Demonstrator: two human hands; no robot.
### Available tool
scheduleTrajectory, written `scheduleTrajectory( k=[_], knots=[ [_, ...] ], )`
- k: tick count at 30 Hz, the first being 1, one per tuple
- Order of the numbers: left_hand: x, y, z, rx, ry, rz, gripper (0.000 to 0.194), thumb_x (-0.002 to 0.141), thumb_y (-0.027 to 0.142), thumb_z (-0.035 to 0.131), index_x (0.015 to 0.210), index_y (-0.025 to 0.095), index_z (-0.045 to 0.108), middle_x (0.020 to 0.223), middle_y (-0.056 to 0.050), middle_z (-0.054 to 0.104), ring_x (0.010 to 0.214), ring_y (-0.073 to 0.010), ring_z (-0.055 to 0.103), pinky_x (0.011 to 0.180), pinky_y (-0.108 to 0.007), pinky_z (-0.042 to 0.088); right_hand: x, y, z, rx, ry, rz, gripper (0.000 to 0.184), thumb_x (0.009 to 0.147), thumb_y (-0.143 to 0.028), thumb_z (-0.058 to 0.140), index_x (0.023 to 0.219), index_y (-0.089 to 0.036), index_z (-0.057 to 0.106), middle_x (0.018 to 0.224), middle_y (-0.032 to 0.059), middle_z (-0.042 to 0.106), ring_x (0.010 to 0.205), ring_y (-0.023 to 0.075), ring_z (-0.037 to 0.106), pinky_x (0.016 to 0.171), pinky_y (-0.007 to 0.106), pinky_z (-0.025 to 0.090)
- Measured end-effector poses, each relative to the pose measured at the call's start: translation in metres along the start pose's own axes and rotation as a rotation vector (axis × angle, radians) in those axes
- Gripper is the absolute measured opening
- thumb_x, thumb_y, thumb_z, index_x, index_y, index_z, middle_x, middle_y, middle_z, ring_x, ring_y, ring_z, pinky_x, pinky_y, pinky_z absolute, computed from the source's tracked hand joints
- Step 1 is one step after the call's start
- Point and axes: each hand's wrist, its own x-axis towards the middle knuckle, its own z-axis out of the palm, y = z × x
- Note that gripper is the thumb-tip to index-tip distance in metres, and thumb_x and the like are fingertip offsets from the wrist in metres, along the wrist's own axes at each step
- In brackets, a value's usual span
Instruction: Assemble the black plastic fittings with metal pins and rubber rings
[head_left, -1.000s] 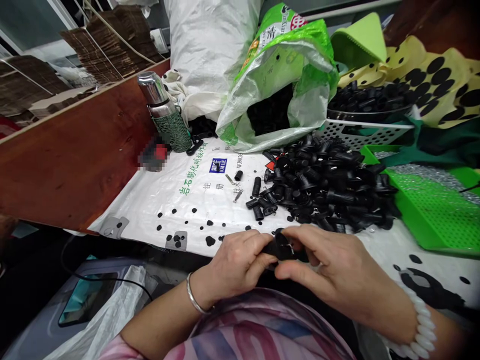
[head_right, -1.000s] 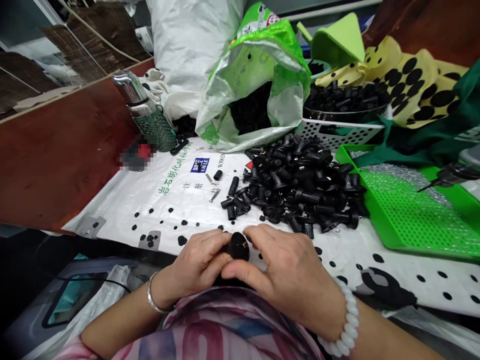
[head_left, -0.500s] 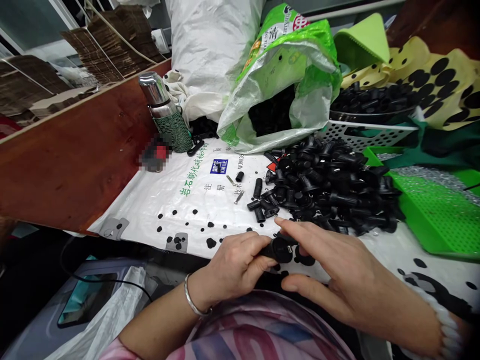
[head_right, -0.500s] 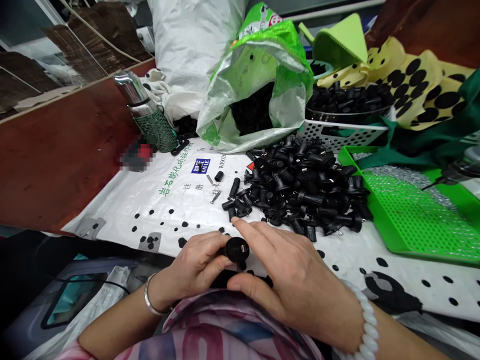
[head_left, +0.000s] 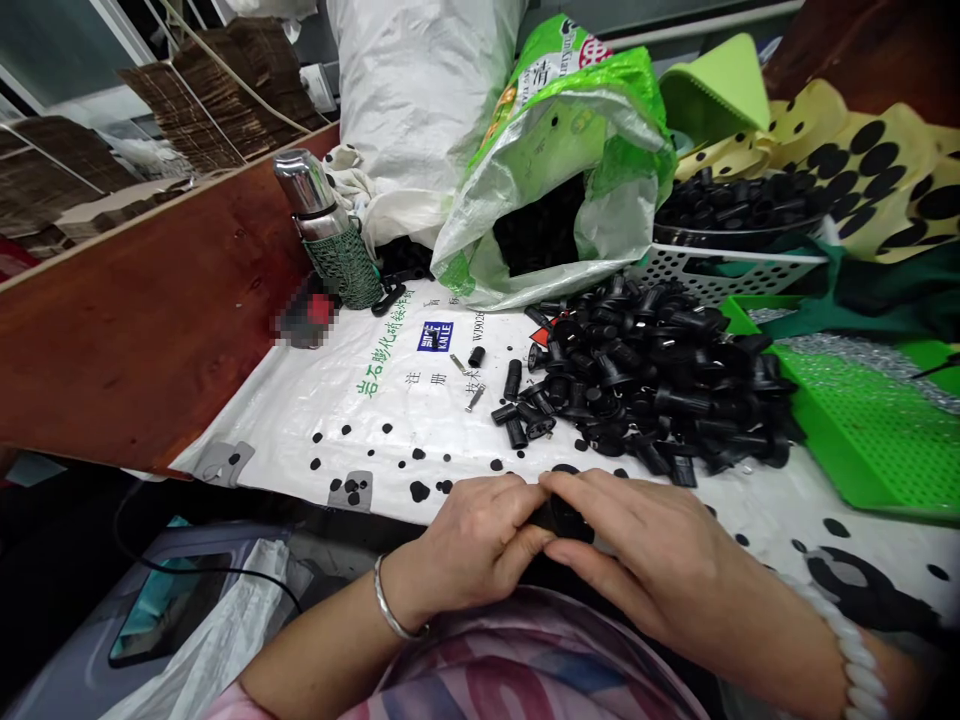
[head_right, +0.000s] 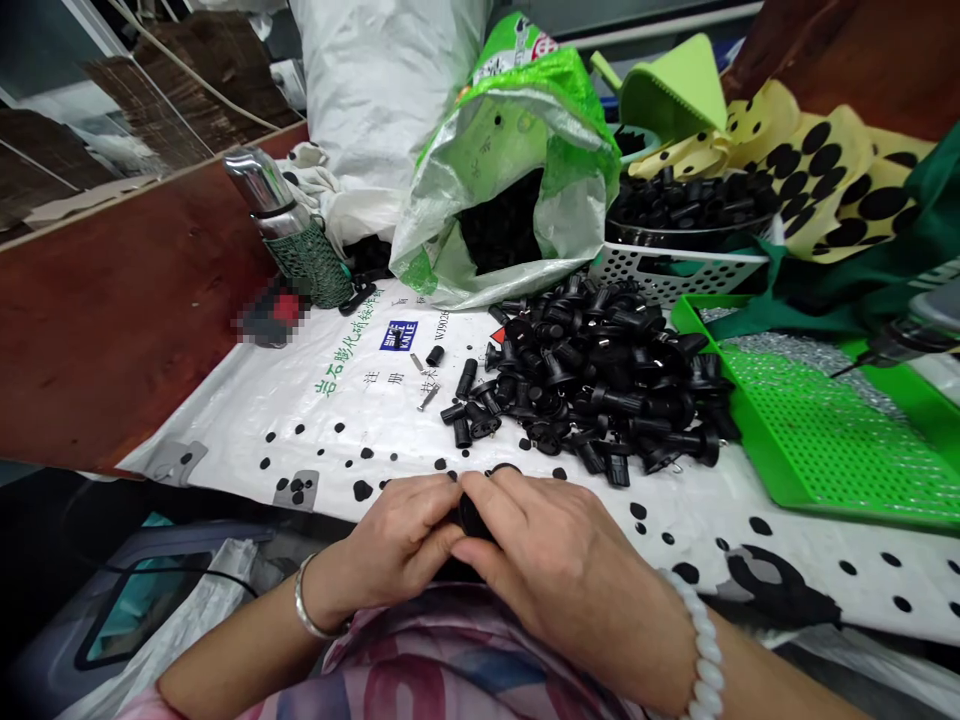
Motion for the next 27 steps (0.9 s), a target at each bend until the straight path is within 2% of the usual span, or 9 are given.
scheduleTrajectory(
  k=[3,7,9,11,15,18,20,22,27],
  knots=[
    [-0.001,-0.001,0.007,0.113,0.1,-0.002,0.019,0.084,0.015,0.034,0.09,0.013,0.052,0.064,-0.005,0.054,0.058,-0.0167,0.05,0.053,-0.029,0.043,0.003,-0.008,0.007,-0.003,0.032,0.121,0.021,0.09,-0.028,0.039,0.099,-0.015,0.052,0.075,0.0066,0.063,0.062,0.0165,0.061,0.055,0.027,0.046],
    [-0.004,-0.006,0.014,0.183,0.249,-0.017,0.025,0.084,0.015,0.034,0.1,0.01,0.052,0.067,-0.007,0.057,0.061,-0.0178,0.053,0.055,-0.031,0.046,0.01,-0.018,0.022,-0.016,0.161,0.222,0.021,0.09,-0.028,0.039,0.095,-0.014,0.052,0.075,0.0074,0.063,0.058,0.0159,0.059,0.051,0.027,0.044],
    [-0.006,-0.009,0.015,0.199,0.283,-0.035,0.025,0.085,0.015,0.034,0.102,0.01,0.052,0.069,-0.008,0.058,0.062,-0.018,0.053,0.056,-0.03,0.046,0.015,-0.018,0.028,0.025,0.194,0.263,0.021,0.089,-0.028,0.04,0.097,-0.013,0.053,0.074,0.0068,0.063,0.056,0.0151,0.058,0.05,0.027,0.043],
    [-0.008,-0.012,0.012,0.203,0.276,-0.065,0.024,0.085,0.015,0.036,0.102,0.01,0.052,0.07,-0.008,0.058,0.063,-0.0179,0.053,0.057,-0.03,0.046,0.019,-0.016,0.031,0.109,0.168,0.285,0.021,0.088,-0.028,0.043,0.098,-0.013,0.053,0.073,0.0053,0.062,0.056,0.0143,0.058,0.05,0.026,0.043],
    [-0.011,-0.023,-0.006,0.2,0.23,-0.173,0.022,0.087,0.018,0.04,0.104,0.012,0.052,0.075,-0.007,0.06,0.068,-0.0174,0.054,0.062,-0.029,0.045,0.027,-0.005,0.026,0.263,0.058,0.232,0.027,0.086,-0.031,0.05,0.108,-0.015,0.051,0.078,0.0038,0.064,0.066,0.0147,0.06,0.058,0.025,0.046],
    [-0.011,-0.037,-0.024,0.24,0.319,-0.307,0.02,0.088,0.022,0.041,0.102,0.014,0.054,0.075,-0.005,0.059,0.07,-0.0161,0.054,0.063,-0.028,0.043,0.039,0.006,0.021,0.173,0.044,0.158,0.029,0.087,-0.031,0.048,0.111,-0.014,0.051,0.089,0.0076,0.065,0.079,0.0179,0.06,0.069,0.029,0.046],
    [-0.013,-0.048,-0.032,0.262,0.381,-0.386,0.018,0.088,0.023,0.044,0.099,0.016,0.056,0.074,-0.003,0.057,0.069,-0.0153,0.055,0.064,-0.027,0.043,0.053,0.014,0.022,0.012,-0.007,0.122,0.023,0.088,-0.027,0.047,0.105,-0.014,0.056,0.092,0.0096,0.064,0.083,0.0196,0.058,0.074,0.032,0.044],
    [-0.016,-0.057,-0.034,0.268,0.416,-0.427,0.016,0.087,0.024,0.045,0.096,0.016,0.057,0.073,-0.002,0.057,0.068,-0.0147,0.055,0.064,-0.026,0.043,0.071,0.02,0.027,-0.154,-0.128,0.083,0.019,0.088,-0.022,0.046,0.098,-0.013,0.059,0.091,0.0105,0.063,0.084,0.0202,0.056,0.075,0.034,0.041],
    [-0.022,-0.068,-0.026,0.31,0.363,-0.431,0.019,0.085,0.025,0.047,0.099,0.016,0.056,0.072,-0.002,0.058,0.066,-0.0155,0.057,0.061,-0.027,0.046,0.11,0.03,0.057,-0.232,-0.258,-0.067,0.016,0.082,-0.009,0.049,0.074,-0.012,0.062,0.075,0.0085,0.062,0.078,0.0197,0.054,0.073,0.034,0.036]
  ],
)
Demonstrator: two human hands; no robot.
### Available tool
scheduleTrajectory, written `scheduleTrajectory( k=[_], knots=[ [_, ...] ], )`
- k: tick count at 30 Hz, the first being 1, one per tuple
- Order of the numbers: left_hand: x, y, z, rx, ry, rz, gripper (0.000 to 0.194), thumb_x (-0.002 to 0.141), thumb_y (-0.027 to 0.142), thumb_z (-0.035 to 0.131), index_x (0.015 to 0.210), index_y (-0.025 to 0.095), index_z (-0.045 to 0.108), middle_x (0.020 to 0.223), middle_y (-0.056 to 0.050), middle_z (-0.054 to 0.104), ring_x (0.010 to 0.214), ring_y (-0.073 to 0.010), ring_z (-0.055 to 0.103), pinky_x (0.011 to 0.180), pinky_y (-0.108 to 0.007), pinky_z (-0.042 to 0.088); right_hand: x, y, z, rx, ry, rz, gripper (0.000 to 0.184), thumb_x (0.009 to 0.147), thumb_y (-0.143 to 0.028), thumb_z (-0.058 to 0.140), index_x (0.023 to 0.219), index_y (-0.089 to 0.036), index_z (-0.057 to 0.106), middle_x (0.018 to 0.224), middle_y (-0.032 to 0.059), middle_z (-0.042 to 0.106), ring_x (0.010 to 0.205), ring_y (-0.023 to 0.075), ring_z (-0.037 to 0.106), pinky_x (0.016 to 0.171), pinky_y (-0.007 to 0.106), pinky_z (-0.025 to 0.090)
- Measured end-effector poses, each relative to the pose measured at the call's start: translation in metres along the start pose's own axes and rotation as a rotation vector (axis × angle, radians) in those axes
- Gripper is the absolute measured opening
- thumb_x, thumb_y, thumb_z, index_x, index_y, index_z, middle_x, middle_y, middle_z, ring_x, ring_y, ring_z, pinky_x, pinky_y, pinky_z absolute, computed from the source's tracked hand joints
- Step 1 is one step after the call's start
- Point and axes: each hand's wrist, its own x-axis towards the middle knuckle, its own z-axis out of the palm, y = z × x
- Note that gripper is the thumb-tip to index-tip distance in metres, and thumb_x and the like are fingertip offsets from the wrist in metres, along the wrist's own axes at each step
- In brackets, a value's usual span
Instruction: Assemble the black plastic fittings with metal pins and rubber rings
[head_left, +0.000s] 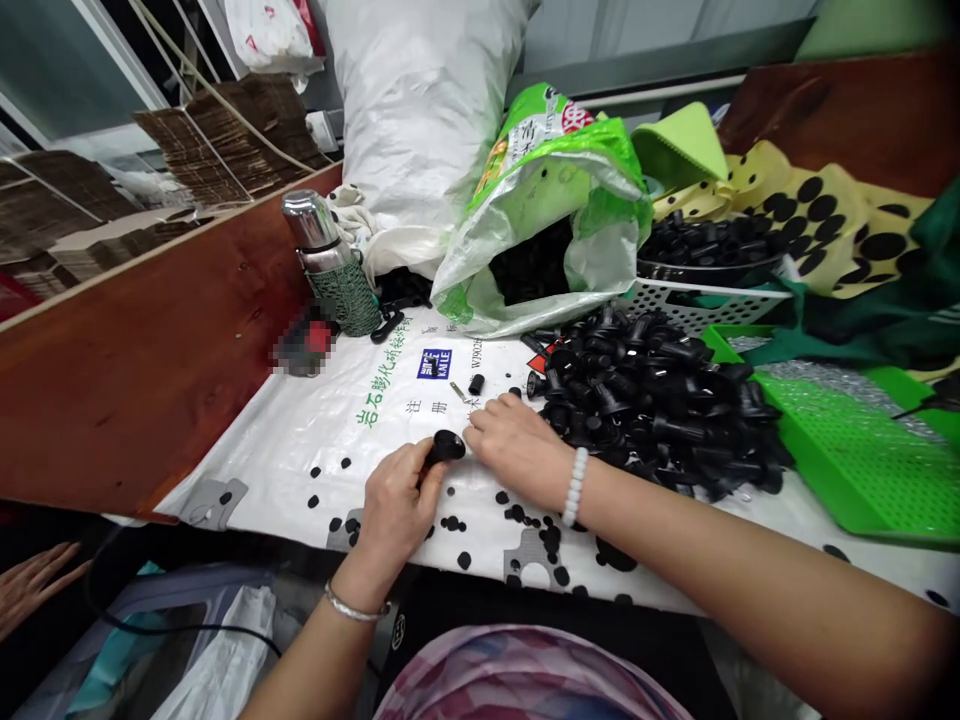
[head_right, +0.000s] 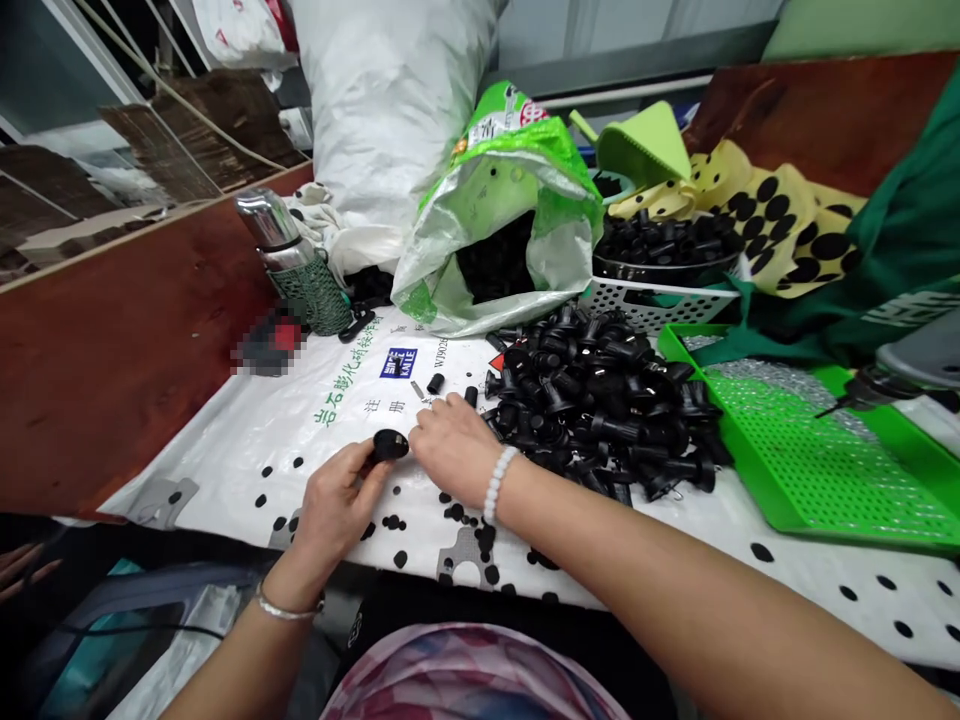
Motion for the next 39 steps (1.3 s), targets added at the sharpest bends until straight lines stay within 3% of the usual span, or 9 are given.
scheduleTrajectory(
  k=[4,8,17,23,28,33,39],
  knots=[
    [-0.001,-0.003,0.002,-0.022,0.023,0.001,0.021,0.086,0.027,0.048,0.103,0.016,0.055,0.076,-0.004,0.062,0.065,-0.0156,0.059,0.062,-0.029,0.048,0.017,0.003,0.013,-0.01,-0.017,-0.044,0.016,0.081,-0.01,0.049,0.071,-0.01,0.063,0.076,0.0098,0.062,0.077,0.0205,0.056,0.069,0.033,0.037],
    [0.0,-0.005,0.001,-0.06,0.038,-0.006,0.022,0.085,0.028,0.049,0.102,0.015,0.056,0.075,-0.004,0.062,0.065,-0.016,0.06,0.061,-0.029,0.05,0.017,0.007,0.008,0.034,0.026,-0.006,0.016,0.082,-0.012,0.048,0.075,-0.01,0.062,0.076,0.0092,0.063,0.07,0.0181,0.057,0.063,0.03,0.039],
    [0.002,-0.002,0.005,-0.013,-0.02,-0.008,0.022,0.087,0.027,0.047,0.104,0.016,0.056,0.076,-0.004,0.061,0.069,-0.0175,0.059,0.065,-0.031,0.048,-0.022,0.012,-0.02,0.341,0.353,0.151,0.015,0.086,-0.017,0.043,0.087,-0.012,0.057,0.076,0.0038,0.063,0.067,0.0102,0.057,0.065,0.021,0.046],
    [0.005,0.003,0.003,0.012,-0.061,0.011,0.022,0.085,0.025,0.048,0.103,0.017,0.057,0.077,-0.006,0.061,0.071,-0.0185,0.058,0.067,-0.031,0.048,-0.043,0.024,-0.01,0.813,0.58,0.454,0.012,0.08,-0.026,0.057,0.086,-0.017,0.061,0.074,0.0019,0.065,0.063,0.012,0.059,0.057,0.021,0.048],
    [0.015,0.008,-0.001,0.062,-0.087,0.022,0.021,0.084,0.025,0.05,0.102,0.017,0.058,0.079,-0.006,0.062,0.073,-0.0192,0.058,0.068,-0.032,0.048,-0.052,0.033,-0.005,1.071,0.579,0.553,0.023,0.077,-0.033,0.06,0.095,-0.018,0.063,0.075,0.0028,0.066,0.063,0.0139,0.06,0.055,0.023,0.049],
    [0.035,0.018,0.001,0.109,-0.142,0.039,0.021,0.084,0.026,0.051,0.101,0.017,0.058,0.082,-0.007,0.062,0.077,-0.0201,0.058,0.071,-0.034,0.047,-0.055,0.036,-0.01,1.094,0.535,0.538,0.02,0.08,-0.033,0.057,0.092,-0.02,0.065,0.072,0.0018,0.066,0.061,0.0135,0.06,0.057,0.024,0.049],
    [0.072,0.029,0.007,0.122,-0.164,0.112,0.03,0.084,0.033,0.051,0.109,0.017,0.056,0.099,-0.01,0.06,0.086,-0.021,0.058,0.076,-0.035,0.047,-0.06,0.022,-0.02,1.011,0.516,0.322,0.015,0.085,-0.022,0.048,0.092,-0.021,0.062,0.075,0.0003,0.063,0.066,0.0116,0.058,0.063,0.023,0.046]
  ],
)
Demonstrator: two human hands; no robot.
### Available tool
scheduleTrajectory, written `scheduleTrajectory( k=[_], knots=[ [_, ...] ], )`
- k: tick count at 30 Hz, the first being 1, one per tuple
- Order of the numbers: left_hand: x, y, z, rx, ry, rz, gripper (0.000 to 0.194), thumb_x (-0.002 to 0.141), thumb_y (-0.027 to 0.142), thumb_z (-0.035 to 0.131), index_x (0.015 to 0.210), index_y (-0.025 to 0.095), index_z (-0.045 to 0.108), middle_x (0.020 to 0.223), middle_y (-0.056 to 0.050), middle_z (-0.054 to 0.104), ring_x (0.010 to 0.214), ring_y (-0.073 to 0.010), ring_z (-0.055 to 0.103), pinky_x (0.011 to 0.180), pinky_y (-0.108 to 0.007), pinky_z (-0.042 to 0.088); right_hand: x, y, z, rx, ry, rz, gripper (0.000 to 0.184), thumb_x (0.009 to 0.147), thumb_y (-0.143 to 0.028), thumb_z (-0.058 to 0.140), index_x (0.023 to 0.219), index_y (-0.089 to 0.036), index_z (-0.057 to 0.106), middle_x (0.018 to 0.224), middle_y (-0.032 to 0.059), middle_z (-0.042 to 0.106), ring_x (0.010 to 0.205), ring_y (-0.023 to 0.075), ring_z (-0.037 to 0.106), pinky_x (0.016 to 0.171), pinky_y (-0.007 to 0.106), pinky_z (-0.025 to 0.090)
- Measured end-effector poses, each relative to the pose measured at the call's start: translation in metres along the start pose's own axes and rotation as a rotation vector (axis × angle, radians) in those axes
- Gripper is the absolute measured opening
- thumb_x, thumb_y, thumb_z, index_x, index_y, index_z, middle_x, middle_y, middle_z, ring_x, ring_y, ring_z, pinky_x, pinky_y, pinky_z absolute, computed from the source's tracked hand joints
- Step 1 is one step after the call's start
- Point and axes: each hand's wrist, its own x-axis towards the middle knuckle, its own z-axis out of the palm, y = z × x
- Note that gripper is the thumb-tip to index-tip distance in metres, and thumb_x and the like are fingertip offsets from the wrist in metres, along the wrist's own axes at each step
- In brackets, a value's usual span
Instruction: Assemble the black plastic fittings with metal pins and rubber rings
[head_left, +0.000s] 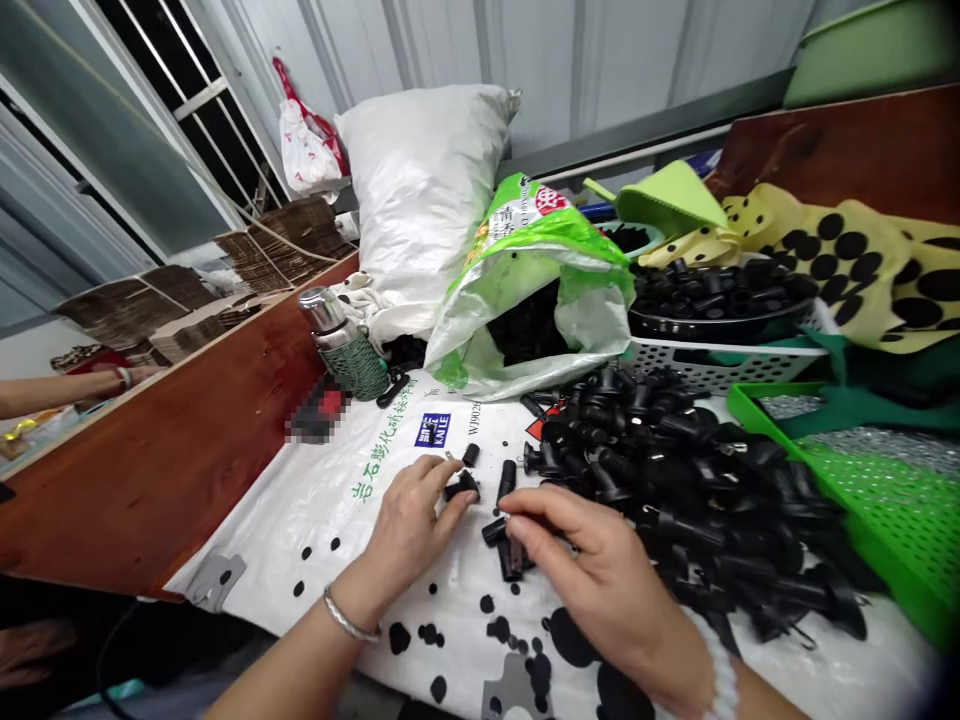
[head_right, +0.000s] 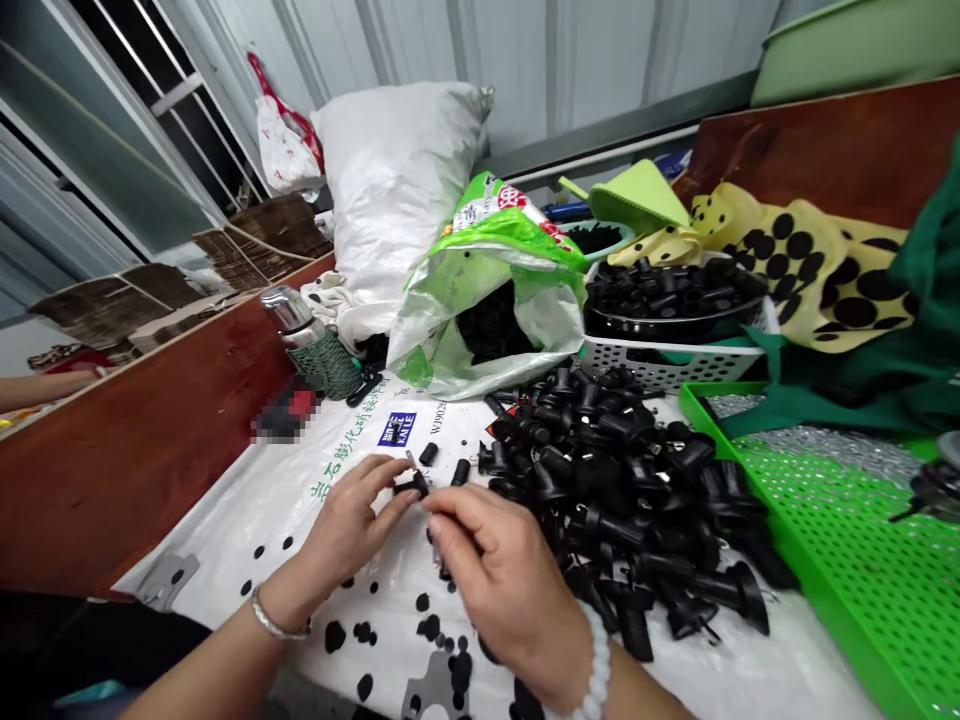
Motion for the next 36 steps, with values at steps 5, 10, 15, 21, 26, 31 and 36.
scheduleTrajectory(
  k=[5,10,15,21,26,31,36],
  knots=[
    [0.073,0.008,0.003,0.054,0.039,0.085,0.026,0.085,0.033,0.05,0.103,0.017,0.061,0.095,-0.008,0.062,0.084,-0.0194,0.058,0.076,-0.031,0.046,-0.006,-0.01,0.002,-0.04,0.003,-0.084,0.014,0.085,-0.017,0.044,0.085,-0.018,0.057,0.066,-0.0001,0.058,0.06,0.0114,0.054,0.058,0.023,0.041],
    [0.167,0.026,0.031,0.099,-0.029,0.003,0.025,0.083,0.034,0.051,0.096,0.018,0.065,0.09,-0.007,0.065,0.085,-0.0196,0.06,0.078,-0.029,0.045,-0.008,-0.015,-0.003,-0.037,0.051,-0.069,0.011,0.081,-0.014,0.044,0.078,-0.019,0.054,0.064,-0.001,0.056,0.06,0.0113,0.053,0.057,0.022,0.038],
    [0.229,0.039,0.069,0.077,-0.081,-0.085,0.024,0.079,0.029,0.058,0.097,0.014,0.064,0.095,-0.01,0.065,0.092,-0.0229,0.059,0.082,-0.032,0.044,-0.01,-0.013,-0.002,-0.054,0.126,0.002,0.011,0.078,-0.013,0.047,0.078,-0.022,0.054,0.069,-0.0023,0.06,0.065,0.0117,0.055,0.064,0.022,0.037],
    [0.258,0.031,0.095,-0.044,-0.102,-0.247,0.027,0.086,0.03,0.052,0.109,0.015,0.054,0.11,-0.008,0.056,0.097,-0.0199,0.057,0.082,-0.041,0.048,-0.006,-0.006,0.005,-0.01,0.231,-0.003,0.012,0.073,-0.013,0.046,0.074,-0.021,0.055,0.067,-0.0015,0.061,0.063,0.0122,0.056,0.064,0.023,0.037],
    [0.247,0.028,0.077,-0.313,0.015,-0.292,0.025,0.075,0.018,0.061,0.1,0.012,0.062,0.099,-0.009,0.064,0.095,-0.0209,0.058,0.085,-0.033,0.045,-0.001,-0.007,-0.01,0.016,0.188,0.041,0.013,0.077,-0.014,0.046,0.078,-0.02,0.057,0.067,-0.0007,0.061,0.063,0.0117,0.056,0.061,0.021,0.04],
    [0.186,0.028,0.033,-0.703,0.06,-0.307,0.033,0.072,0.022,0.058,0.101,0.008,0.061,0.079,-0.006,0.066,0.064,-0.013,0.06,0.066,-0.027,0.049,0.005,-0.004,-0.021,0.264,0.182,0.158,0.012,0.082,-0.021,0.047,0.086,-0.018,0.057,0.068,-0.0003,0.059,0.06,0.0102,0.054,0.056,0.02,0.044],
    [0.1,0.022,0.006,-1.004,0.006,-0.402,0.031,0.066,0.028,0.068,0.092,0.01,0.064,0.075,-0.005,0.065,0.057,-0.0094,0.059,0.062,-0.026,0.05,0.012,-0.001,-0.022,0.386,0.215,0.246,0.015,0.079,-0.027,0.054,0.087,-0.016,0.061,0.063,0.0006,0.061,0.06,0.0123,0.06,0.056,0.022,0.049]
  ],
)
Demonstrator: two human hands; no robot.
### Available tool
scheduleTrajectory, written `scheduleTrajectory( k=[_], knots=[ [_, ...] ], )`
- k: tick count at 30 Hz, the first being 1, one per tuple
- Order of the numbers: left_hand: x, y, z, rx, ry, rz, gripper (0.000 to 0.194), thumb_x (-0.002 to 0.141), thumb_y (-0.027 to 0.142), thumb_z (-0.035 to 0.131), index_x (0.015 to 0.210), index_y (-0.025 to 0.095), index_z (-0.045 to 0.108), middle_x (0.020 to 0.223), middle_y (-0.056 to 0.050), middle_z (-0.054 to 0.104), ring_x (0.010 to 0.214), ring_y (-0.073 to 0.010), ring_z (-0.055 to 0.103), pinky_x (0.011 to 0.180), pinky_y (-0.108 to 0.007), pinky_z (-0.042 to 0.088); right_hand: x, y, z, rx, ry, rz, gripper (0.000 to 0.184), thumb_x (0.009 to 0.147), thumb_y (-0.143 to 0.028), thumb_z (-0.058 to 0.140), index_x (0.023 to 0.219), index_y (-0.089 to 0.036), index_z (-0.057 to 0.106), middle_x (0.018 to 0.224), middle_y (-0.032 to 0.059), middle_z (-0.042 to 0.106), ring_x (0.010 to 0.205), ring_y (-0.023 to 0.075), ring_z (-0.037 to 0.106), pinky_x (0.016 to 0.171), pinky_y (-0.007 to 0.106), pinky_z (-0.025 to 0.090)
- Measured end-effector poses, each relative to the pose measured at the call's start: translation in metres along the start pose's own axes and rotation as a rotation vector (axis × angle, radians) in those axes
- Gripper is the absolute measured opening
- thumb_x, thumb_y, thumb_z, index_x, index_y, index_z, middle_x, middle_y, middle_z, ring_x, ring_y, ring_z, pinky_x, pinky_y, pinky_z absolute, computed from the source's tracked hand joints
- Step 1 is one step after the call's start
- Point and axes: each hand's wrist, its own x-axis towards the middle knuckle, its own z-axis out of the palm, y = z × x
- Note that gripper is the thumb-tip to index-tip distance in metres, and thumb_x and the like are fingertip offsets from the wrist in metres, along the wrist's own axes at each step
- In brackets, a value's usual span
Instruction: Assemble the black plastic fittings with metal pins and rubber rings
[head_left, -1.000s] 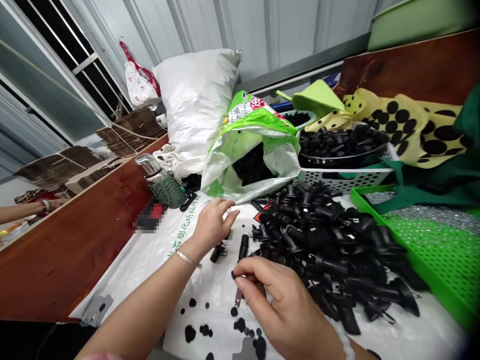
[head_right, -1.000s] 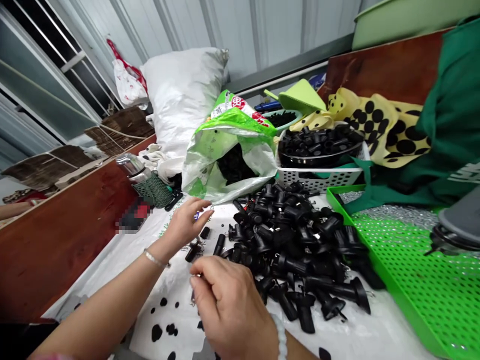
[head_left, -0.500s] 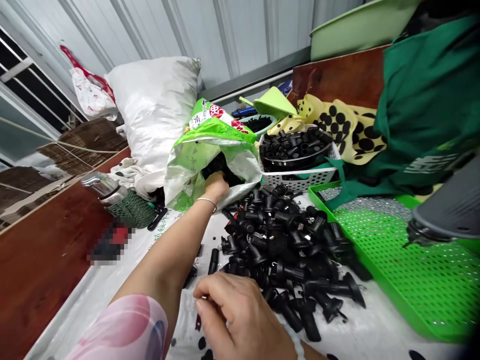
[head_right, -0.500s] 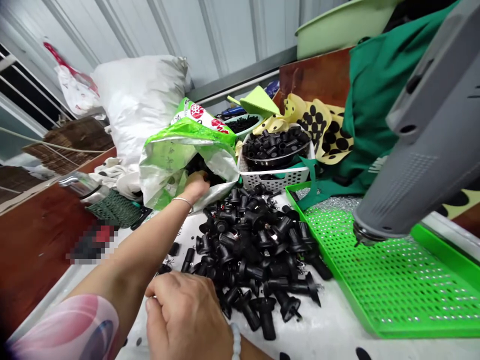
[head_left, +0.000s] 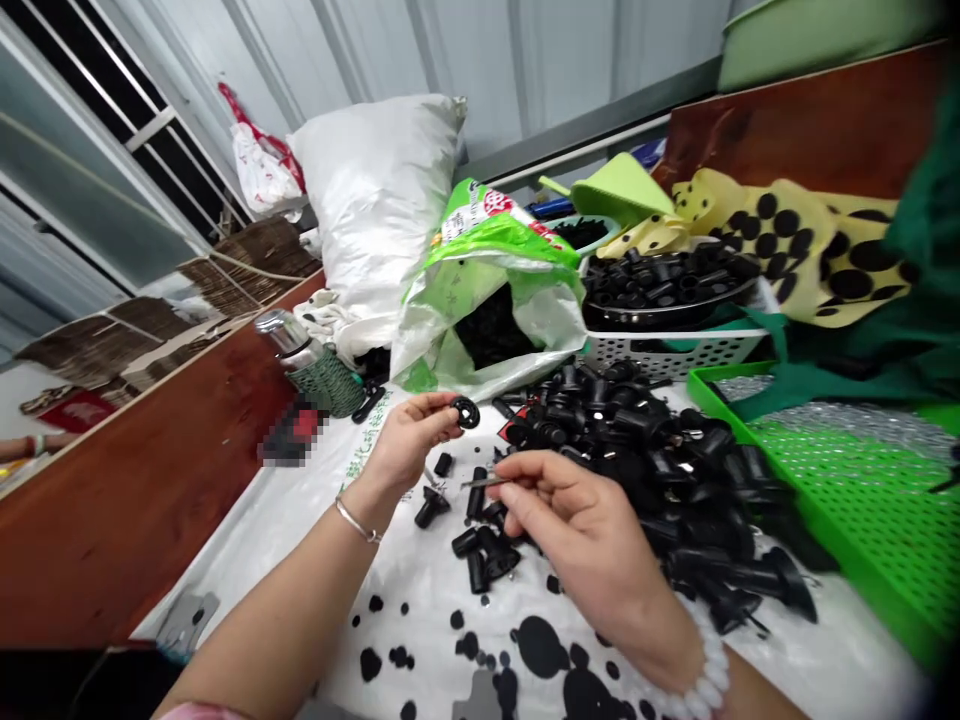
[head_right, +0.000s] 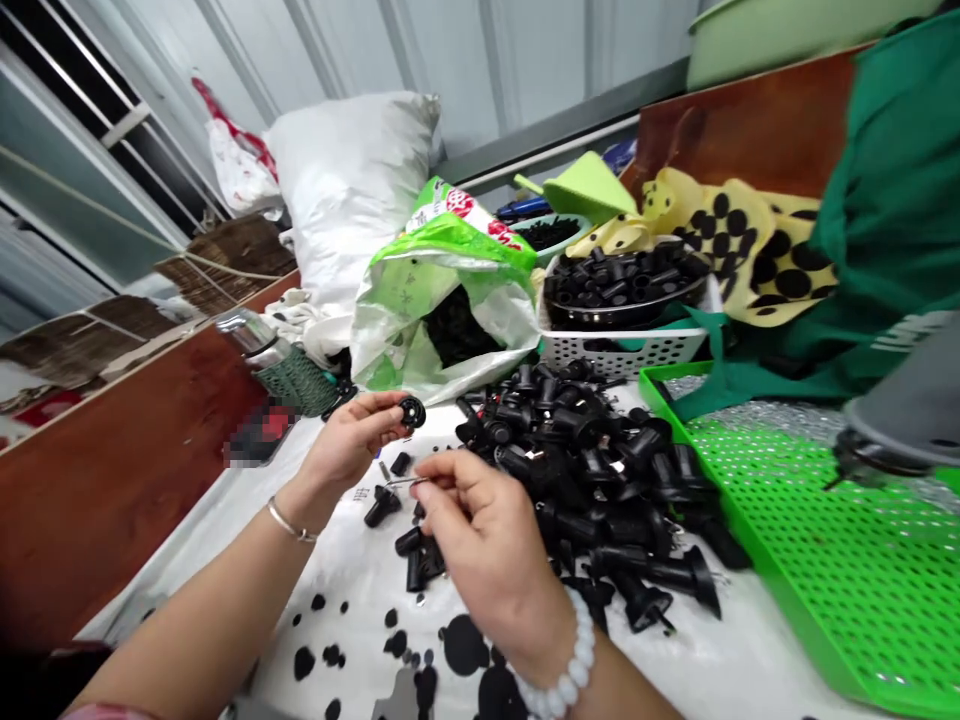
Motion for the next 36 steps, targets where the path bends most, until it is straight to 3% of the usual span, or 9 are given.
scheduleTrajectory(
  k=[4,12,17,22,25,30,36],
  knots=[
    [-0.05,-0.012,-0.014,-0.345,-0.014,-0.189,0.028,0.063,0.019,0.072,0.089,0.012,0.066,0.077,-0.003,0.066,0.061,-0.0089,0.06,0.063,-0.023,0.049,0.001,0.004,0.002,-0.034,-0.018,0.007,0.018,0.077,-0.028,0.058,0.09,-0.016,0.063,0.06,0.0016,0.063,0.068,0.0165,0.065,0.06,0.025,0.052],
    [-0.098,-0.021,-0.014,-0.482,0.051,-0.19,0.028,0.066,0.018,0.07,0.093,0.012,0.066,0.082,-0.006,0.067,0.074,-0.0145,0.061,0.072,-0.03,0.049,-0.004,0.011,0.009,-0.119,-0.046,0.008,0.022,0.076,-0.032,0.062,0.09,-0.016,0.066,0.06,0.0022,0.065,0.067,0.0171,0.066,0.059,0.026,0.053],
    [-0.107,-0.022,-0.009,-0.543,0.028,-0.204,0.029,0.068,0.017,0.068,0.096,0.012,0.064,0.082,-0.006,0.066,0.076,-0.015,0.06,0.075,-0.032,0.049,-0.004,0.012,0.01,-0.154,-0.048,-0.008,0.021,0.075,-0.033,0.063,0.087,-0.016,0.067,0.07,0.0037,0.069,0.056,0.0122,0.061,0.054,0.024,0.052],
    [-0.111,-0.025,-0.005,-0.676,-0.023,-0.245,0.032,0.071,0.016,0.064,0.103,0.015,0.061,0.072,0.0,0.062,0.058,-0.0082,0.057,0.077,-0.035,0.05,-0.001,0.012,0.008,-0.101,-0.052,0.039,0.021,0.075,-0.033,0.064,0.088,-0.017,0.066,0.07,0.0034,0.069,0.059,0.0123,0.063,0.058,0.024,0.053],
    [-0.112,-0.027,0.001,-0.709,-0.043,-0.268,0.031,0.073,0.018,0.063,0.104,0.015,0.061,0.072,-0.001,0.064,0.056,-0.0084,0.057,0.076,-0.035,0.05,0.0,0.013,0.008,-0.04,-0.078,0.076,0.021,0.075,-0.033,0.064,0.088,-0.016,0.065,0.076,0.0048,0.07,0.061,0.0118,0.064,0.061,0.023,0.054],
    [-0.114,-0.026,0.014,-0.696,-0.119,-0.26,0.027,0.076,0.026,0.063,0.1,0.013,0.063,0.085,-0.006,0.065,0.058,-0.0086,0.057,0.072,-0.033,0.05,0.002,0.019,0.007,0.077,-0.075,0.095,0.021,0.074,-0.031,0.066,0.087,-0.016,0.065,0.075,0.0038,0.07,0.061,0.0099,0.063,0.058,0.02,0.053],
    [-0.114,-0.028,0.016,-0.52,-0.143,-0.208,0.036,0.078,0.037,0.06,0.105,0.013,0.061,0.076,-0.005,0.065,0.056,-0.0109,0.06,0.062,-0.027,0.048,0.002,0.02,0.007,0.123,-0.035,0.098,0.023,0.073,-0.032,0.067,0.088,-0.015,0.064,0.076,0.0048,0.07,0.061,0.0111,0.063,0.059,0.023,0.053]
  ],
)
